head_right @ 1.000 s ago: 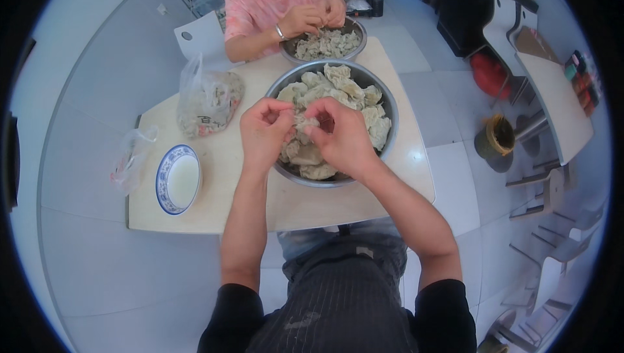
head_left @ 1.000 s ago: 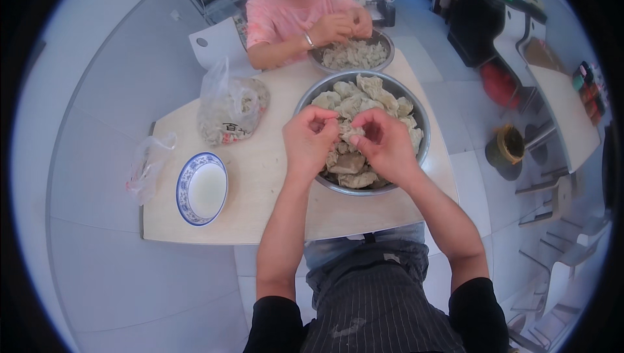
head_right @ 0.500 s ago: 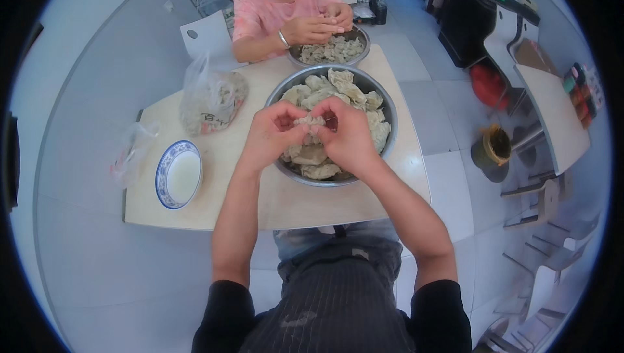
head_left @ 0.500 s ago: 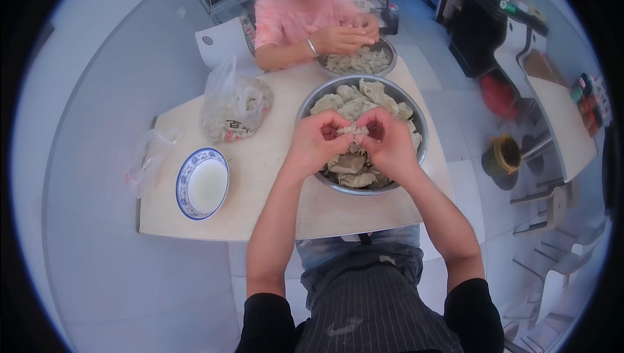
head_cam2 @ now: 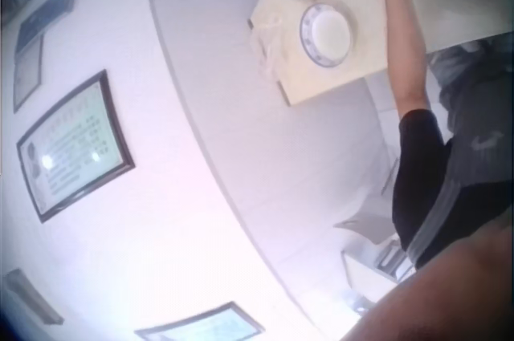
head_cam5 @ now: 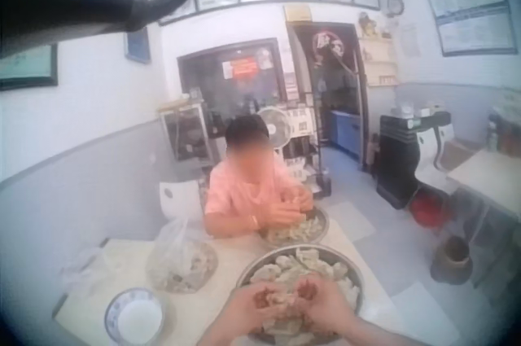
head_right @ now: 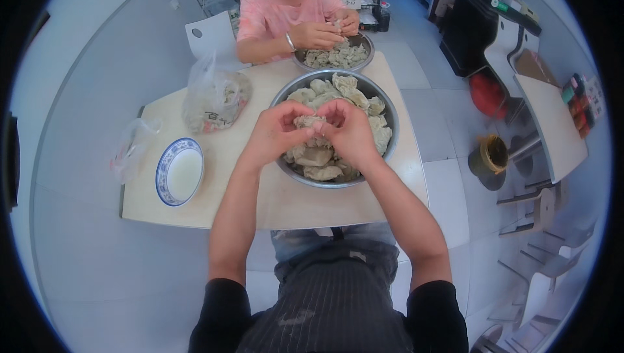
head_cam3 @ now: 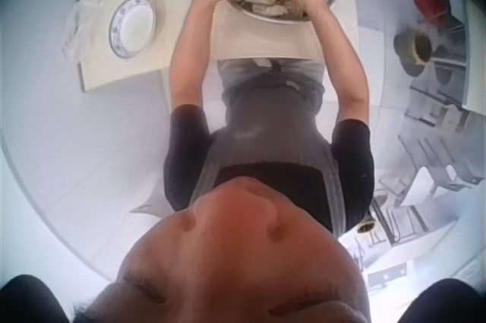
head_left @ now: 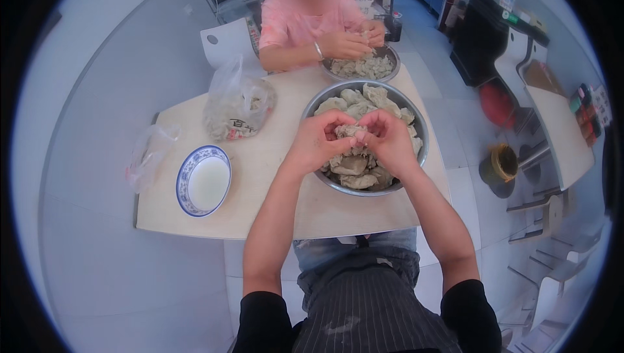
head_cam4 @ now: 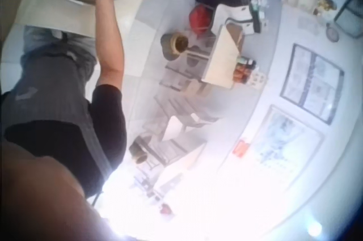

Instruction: The person sits at a table and repeatedly fills dumpling wrappers with meat filling, then folds and seals them by hand. The finished dumplings are placed into a large metal bowl. A second person across the table performs the same task simultaneously.

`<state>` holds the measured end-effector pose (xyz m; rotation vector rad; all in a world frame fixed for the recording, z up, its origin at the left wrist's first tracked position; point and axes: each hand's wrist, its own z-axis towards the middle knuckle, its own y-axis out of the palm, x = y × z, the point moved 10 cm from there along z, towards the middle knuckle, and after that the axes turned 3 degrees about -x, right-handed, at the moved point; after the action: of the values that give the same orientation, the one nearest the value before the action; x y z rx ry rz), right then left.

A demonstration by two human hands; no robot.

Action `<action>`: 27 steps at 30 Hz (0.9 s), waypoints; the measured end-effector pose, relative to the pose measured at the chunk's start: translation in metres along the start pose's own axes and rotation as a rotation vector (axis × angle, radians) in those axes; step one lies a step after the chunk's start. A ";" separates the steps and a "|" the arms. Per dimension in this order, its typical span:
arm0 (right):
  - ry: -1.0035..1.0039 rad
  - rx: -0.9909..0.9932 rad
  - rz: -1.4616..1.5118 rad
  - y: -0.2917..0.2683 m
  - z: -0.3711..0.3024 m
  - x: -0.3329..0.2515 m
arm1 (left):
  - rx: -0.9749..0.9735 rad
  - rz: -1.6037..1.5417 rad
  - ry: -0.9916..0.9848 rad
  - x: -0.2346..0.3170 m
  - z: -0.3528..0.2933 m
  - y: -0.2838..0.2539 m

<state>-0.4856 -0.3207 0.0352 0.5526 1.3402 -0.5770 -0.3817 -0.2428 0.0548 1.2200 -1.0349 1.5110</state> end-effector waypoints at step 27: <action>-0.073 -0.197 -0.321 0.011 -0.001 -0.023 | -0.028 0.005 -0.118 -0.029 0.001 -0.014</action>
<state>-0.4822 -0.3096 0.0586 0.1539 1.4074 -0.7087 -0.3652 -0.2441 0.0276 1.3006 -1.1337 1.4375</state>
